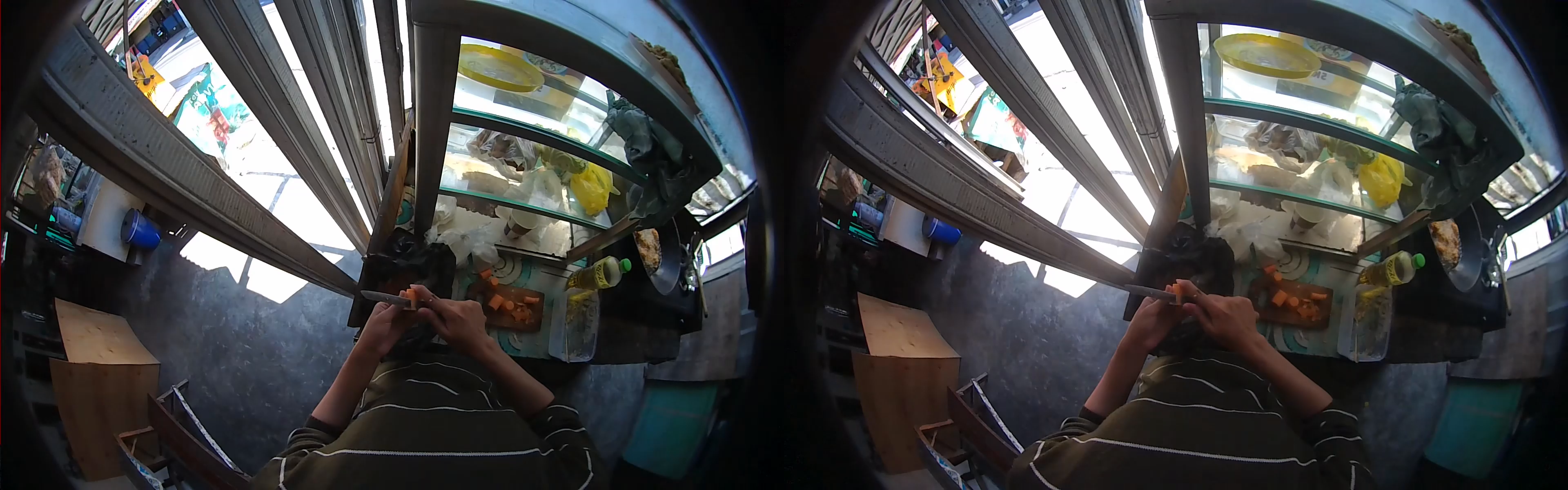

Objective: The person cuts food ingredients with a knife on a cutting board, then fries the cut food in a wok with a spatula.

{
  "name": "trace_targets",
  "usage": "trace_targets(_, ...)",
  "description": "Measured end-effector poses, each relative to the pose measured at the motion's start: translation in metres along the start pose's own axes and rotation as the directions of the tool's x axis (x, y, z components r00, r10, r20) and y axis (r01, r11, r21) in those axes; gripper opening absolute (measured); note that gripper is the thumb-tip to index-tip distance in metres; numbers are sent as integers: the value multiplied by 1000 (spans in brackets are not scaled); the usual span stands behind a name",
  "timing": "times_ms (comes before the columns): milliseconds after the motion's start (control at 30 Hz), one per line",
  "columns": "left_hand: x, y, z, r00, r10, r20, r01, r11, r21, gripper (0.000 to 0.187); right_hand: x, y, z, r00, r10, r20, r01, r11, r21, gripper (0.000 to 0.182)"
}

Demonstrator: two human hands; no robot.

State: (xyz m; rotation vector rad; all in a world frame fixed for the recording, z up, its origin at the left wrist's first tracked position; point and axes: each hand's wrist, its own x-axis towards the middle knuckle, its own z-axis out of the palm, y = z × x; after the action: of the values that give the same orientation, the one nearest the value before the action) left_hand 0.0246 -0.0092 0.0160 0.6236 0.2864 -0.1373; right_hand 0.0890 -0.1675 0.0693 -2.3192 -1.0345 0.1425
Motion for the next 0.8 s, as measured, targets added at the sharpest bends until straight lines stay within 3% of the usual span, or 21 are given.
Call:
trace_targets(133,0,-2,-5,1000,-6,4,6,1000,7,23,2,1,1,1000,-11,-2,11,1000,13,41)
trace_targets(200,1,-1,-5,999,21,-31,-16,990,143,26,4,1,5,999,-2,-33,3,1000,28,40)
trace_targets(433,-5,3,-3,1000,8,22,-10,998,66,31,7,0,5,1000,-1,-13,2,996,86,34)
trace_targets(500,-4,6,-1,998,28,-47,-17,976,218,30,10,-1,7,999,32,-27,-28,989,142,33)
trace_targets(767,-14,8,-12,999,-37,-36,45,964,263,35,8,0,31,994,54,-95,-30,971,239,32)
trace_targets(800,-15,7,-15,998,-62,-33,69,953,296,35,9,-3,30,995,96,-30,-83,950,302,32)
